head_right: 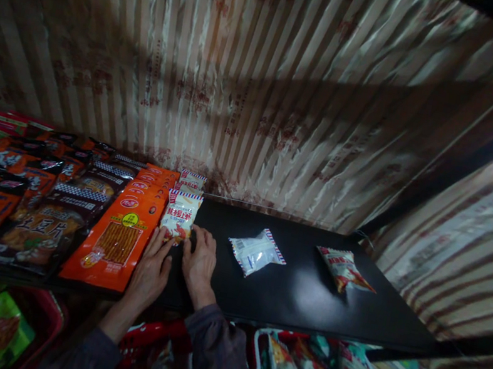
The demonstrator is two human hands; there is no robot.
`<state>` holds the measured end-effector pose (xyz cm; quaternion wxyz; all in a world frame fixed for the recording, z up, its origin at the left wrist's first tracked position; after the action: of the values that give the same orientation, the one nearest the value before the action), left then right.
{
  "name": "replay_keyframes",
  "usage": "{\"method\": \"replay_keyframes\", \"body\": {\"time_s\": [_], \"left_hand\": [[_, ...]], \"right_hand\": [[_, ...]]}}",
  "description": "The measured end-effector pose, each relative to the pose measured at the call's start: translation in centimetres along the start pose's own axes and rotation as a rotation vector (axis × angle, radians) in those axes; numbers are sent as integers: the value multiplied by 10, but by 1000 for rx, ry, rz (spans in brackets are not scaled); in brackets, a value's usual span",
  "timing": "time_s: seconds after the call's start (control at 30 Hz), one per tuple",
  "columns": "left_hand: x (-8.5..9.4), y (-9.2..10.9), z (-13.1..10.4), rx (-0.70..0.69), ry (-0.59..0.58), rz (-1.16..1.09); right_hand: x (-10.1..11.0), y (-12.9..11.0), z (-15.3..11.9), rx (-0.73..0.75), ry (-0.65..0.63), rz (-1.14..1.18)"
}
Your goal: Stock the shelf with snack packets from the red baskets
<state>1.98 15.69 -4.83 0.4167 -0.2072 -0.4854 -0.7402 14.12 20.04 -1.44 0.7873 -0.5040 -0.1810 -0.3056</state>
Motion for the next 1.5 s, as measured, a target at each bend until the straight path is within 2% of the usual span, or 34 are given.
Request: {"method": "replay_keyframes", "body": {"time_s": [0.1,0.33,0.6,0.77,0.87,0.97,1.03,1.1,1.23,1.33,1.37,1.5], "left_hand": [[-1,-1,0,-8,-6,6],[0,-2,0,-9,8,-1],[10,2,0,17,-14,-52],[18,11,-2,26,-49,-79],[25,19,-6,26,-57,-113],[35,34,-13,-27,-75,-190],[41,46,-20,-85,-133,-248],[45,60,-29,-147,-242,-271],[42,77,-56,-262,-554,-158],[33,71,-82,-310,-787,26],[29,66,-91,-304,-839,60],[17,37,-132,-247,-949,110]], "right_hand": [[-2,-2,2,37,-3,10],[-3,5,-7,18,-27,75],[17,2,-22,-5,-13,185],[43,-15,-51,49,33,288],[61,-26,-80,92,57,334],[73,-27,-113,66,70,356],[77,-20,-133,11,75,375],[75,-9,-149,-69,32,398],[61,21,-170,-233,-209,414],[56,41,-180,-268,-387,237],[56,48,-182,-288,-409,164],[52,63,-193,-321,-538,-4]]}}
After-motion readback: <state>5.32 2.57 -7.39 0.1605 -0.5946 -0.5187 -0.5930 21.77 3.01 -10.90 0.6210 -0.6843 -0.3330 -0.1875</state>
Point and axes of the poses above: each hand's wrist, its own z-axis towards the middle knuckle, its own x-axis out of the back of the hand, y = z × x, the point moved 6 cm from there along z, towards the middle knuckle, and after that the axes turned 12 degrees about z, right-handed, at the moved point
